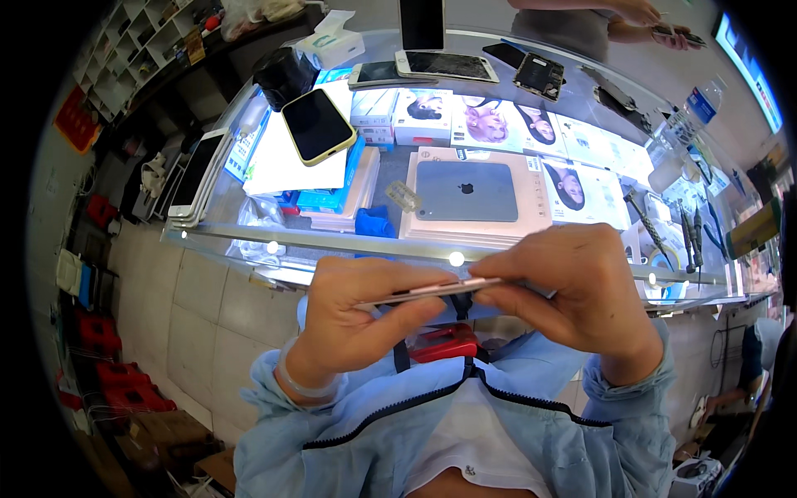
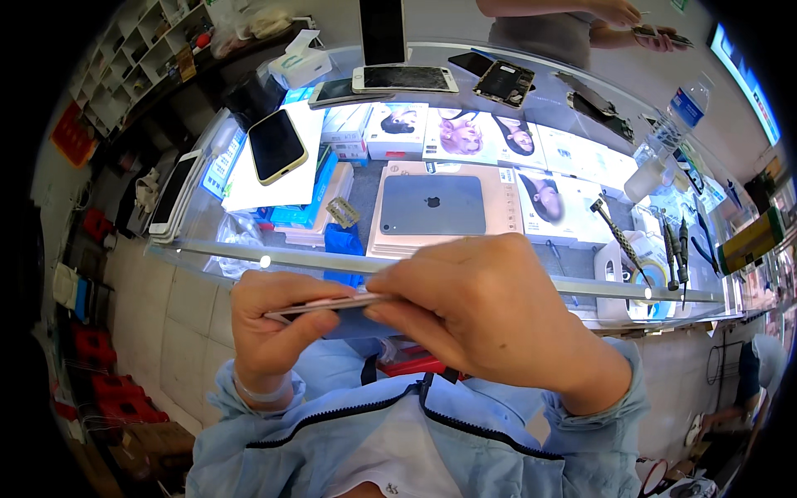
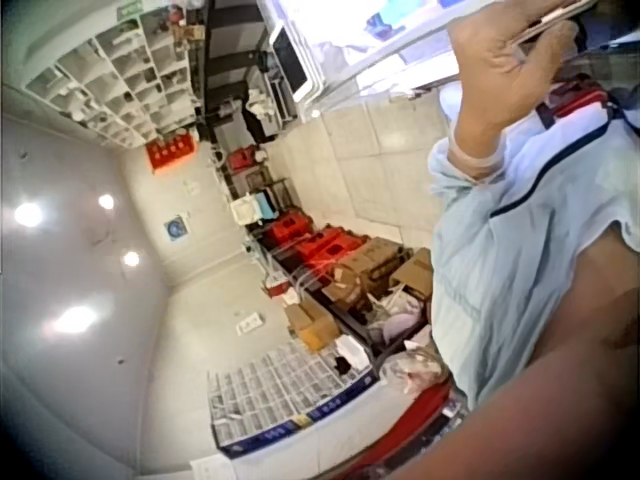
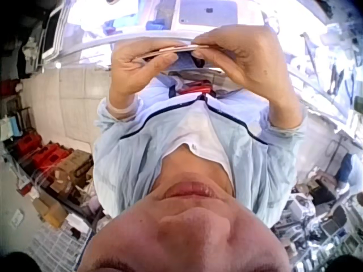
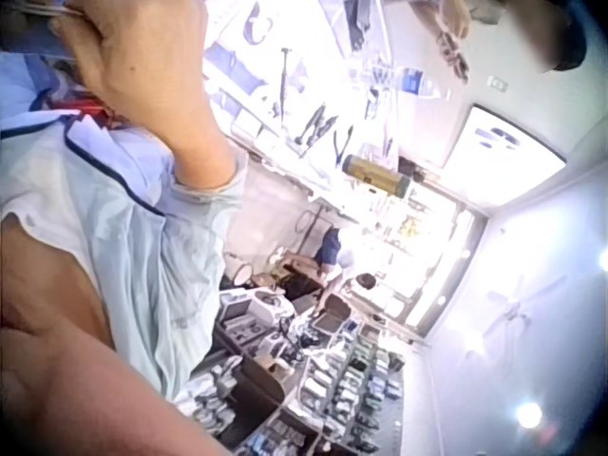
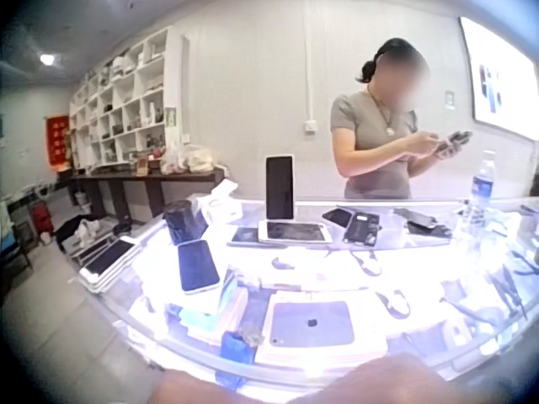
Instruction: The person disassembles a smartphone, removes the battery, and replaces the screen assembly. They use a screwdriver to remove screws, pry open the device, and connect internal components before reassembling the phone and placing it on a shelf.
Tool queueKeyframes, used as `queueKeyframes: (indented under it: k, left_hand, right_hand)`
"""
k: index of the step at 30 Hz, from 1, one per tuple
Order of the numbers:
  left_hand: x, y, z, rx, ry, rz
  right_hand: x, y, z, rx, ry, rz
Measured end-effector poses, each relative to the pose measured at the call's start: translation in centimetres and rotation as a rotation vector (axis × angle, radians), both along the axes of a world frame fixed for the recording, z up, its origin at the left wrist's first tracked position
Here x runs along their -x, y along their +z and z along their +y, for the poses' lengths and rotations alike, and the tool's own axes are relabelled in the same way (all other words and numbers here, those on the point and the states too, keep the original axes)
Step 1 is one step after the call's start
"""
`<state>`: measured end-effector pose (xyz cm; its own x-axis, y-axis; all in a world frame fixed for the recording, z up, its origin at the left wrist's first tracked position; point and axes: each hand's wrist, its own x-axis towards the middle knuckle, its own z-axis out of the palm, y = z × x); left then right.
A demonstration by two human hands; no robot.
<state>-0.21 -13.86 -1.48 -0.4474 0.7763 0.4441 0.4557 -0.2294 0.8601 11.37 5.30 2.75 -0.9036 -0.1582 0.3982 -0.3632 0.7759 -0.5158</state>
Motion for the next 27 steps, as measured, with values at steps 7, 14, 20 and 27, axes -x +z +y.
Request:
queueKeyframes:
  k: [7,14,20,27]
  left_hand:
    - [0.0,-5.6,1.7,-0.664,0.005,-0.865]
    - [-2.1,-4.4,2.8,-0.588,-0.110,-1.197]
    - [1.1,-3.8,2.3,-0.505,-0.124,-0.791]
    - [2.6,-1.9,0.9,-0.569,-0.057,-0.543]
  right_hand:
    - [0.3,-4.1,-0.3,0.643,-0.144,0.360]
    - [0.8,-5.1,-1.8,0.707,-0.076,0.127]
    - [2.0,-3.2,-0.6,0.592,-0.077,0.111]
    - [2.2,-1.5,-0.7,0.081,-0.071,0.291]
